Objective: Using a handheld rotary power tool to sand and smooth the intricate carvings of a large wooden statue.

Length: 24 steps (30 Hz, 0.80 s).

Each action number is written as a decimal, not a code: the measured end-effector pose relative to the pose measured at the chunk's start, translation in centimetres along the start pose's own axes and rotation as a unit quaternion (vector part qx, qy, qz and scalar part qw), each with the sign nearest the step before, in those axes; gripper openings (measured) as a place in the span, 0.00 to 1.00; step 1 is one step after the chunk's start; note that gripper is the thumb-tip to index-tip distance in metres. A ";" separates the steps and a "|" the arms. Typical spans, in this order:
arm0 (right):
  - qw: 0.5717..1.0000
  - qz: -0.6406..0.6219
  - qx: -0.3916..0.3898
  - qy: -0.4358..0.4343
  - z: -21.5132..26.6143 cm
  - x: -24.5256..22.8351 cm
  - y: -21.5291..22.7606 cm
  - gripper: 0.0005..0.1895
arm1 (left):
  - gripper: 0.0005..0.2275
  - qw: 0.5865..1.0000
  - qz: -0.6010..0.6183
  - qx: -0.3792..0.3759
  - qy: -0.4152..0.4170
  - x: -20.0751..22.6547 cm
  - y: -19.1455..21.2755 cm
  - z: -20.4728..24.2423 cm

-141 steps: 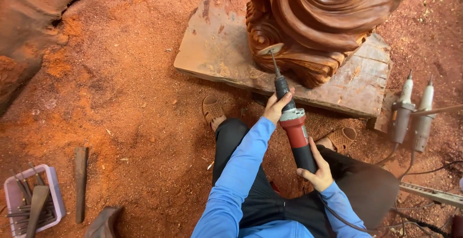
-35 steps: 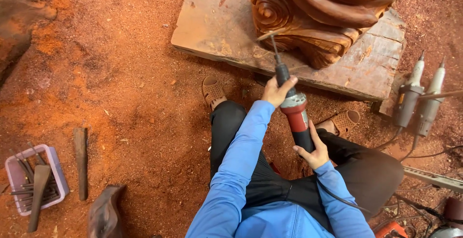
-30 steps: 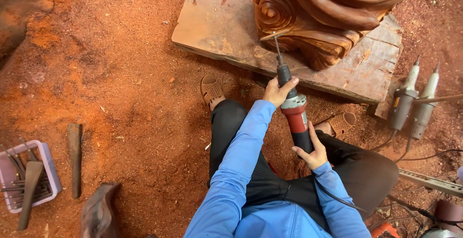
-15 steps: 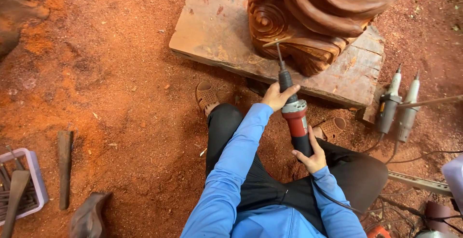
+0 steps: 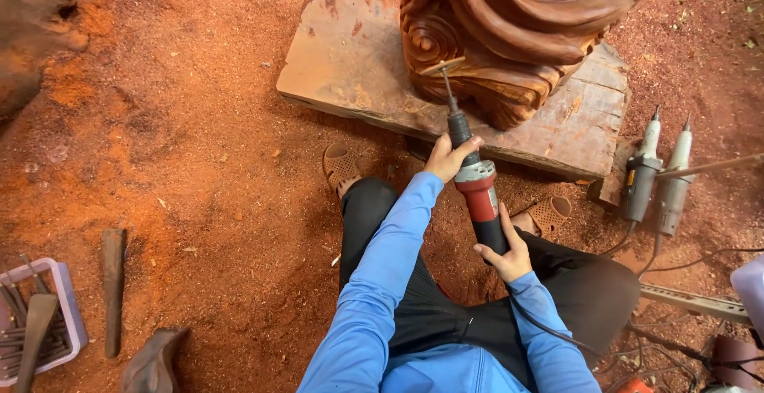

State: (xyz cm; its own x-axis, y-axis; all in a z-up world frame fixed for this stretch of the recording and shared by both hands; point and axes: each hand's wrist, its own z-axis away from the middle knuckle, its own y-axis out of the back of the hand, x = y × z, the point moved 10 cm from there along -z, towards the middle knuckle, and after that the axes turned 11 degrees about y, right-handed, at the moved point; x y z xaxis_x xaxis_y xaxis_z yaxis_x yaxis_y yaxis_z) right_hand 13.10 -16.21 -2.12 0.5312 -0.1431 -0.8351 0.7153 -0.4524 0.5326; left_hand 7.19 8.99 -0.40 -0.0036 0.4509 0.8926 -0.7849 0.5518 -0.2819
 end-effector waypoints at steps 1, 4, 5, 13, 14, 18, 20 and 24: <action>1.000 -0.001 0.001 0.003 0.2 0.0 0.3 0.59 | 0.21 1.000 -0.001 0.000 -0.003 0.3 -0.5 0.3; 0.999 0.004 0.031 0.008 0.6 -0.4 1.3 0.60 | 0.19 0.995 -0.044 -0.073 -0.054 2.8 -3.3 1.7; 0.999 0.006 0.039 0.002 0.8 -0.5 1.4 0.59 | 0.20 0.993 -0.055 -0.090 -0.059 3.5 -3.9 2.4; 0.999 0.002 0.030 -0.012 -0.5 0.5 0.7 0.61 | 0.22 0.992 -0.080 -0.081 -0.046 3.4 -3.4 0.6; 0.999 0.000 0.033 -0.016 -0.2 0.8 0.6 0.60 | 0.20 0.993 -0.073 -0.079 -0.055 3.2 -3.3 0.4; 0.999 -0.001 0.034 -0.027 0.9 1.1 0.9 0.59 | 0.15 0.994 -0.052 -0.078 -0.053 2.4 -3.4 1.6; 0.999 -0.006 0.019 -0.031 1.0 1.3 1.2 0.59 | 0.15 0.997 -0.034 -0.069 -0.031 1.2 -2.8 1.2; 0.999 -0.004 -0.036 -0.028 0.8 1.8 0.2 0.59 | 0.15 0.994 0.093 -0.031 0.044 -2.3 -0.9 0.3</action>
State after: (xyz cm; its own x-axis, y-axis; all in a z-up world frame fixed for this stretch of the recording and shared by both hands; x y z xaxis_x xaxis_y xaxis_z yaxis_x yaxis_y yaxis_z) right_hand 13.85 -17.29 -3.64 0.4996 -0.1900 -0.8451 0.7517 -0.3898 0.5320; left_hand 7.74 7.23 -2.09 -0.0880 0.6071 0.7898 -0.7368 0.4939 -0.4618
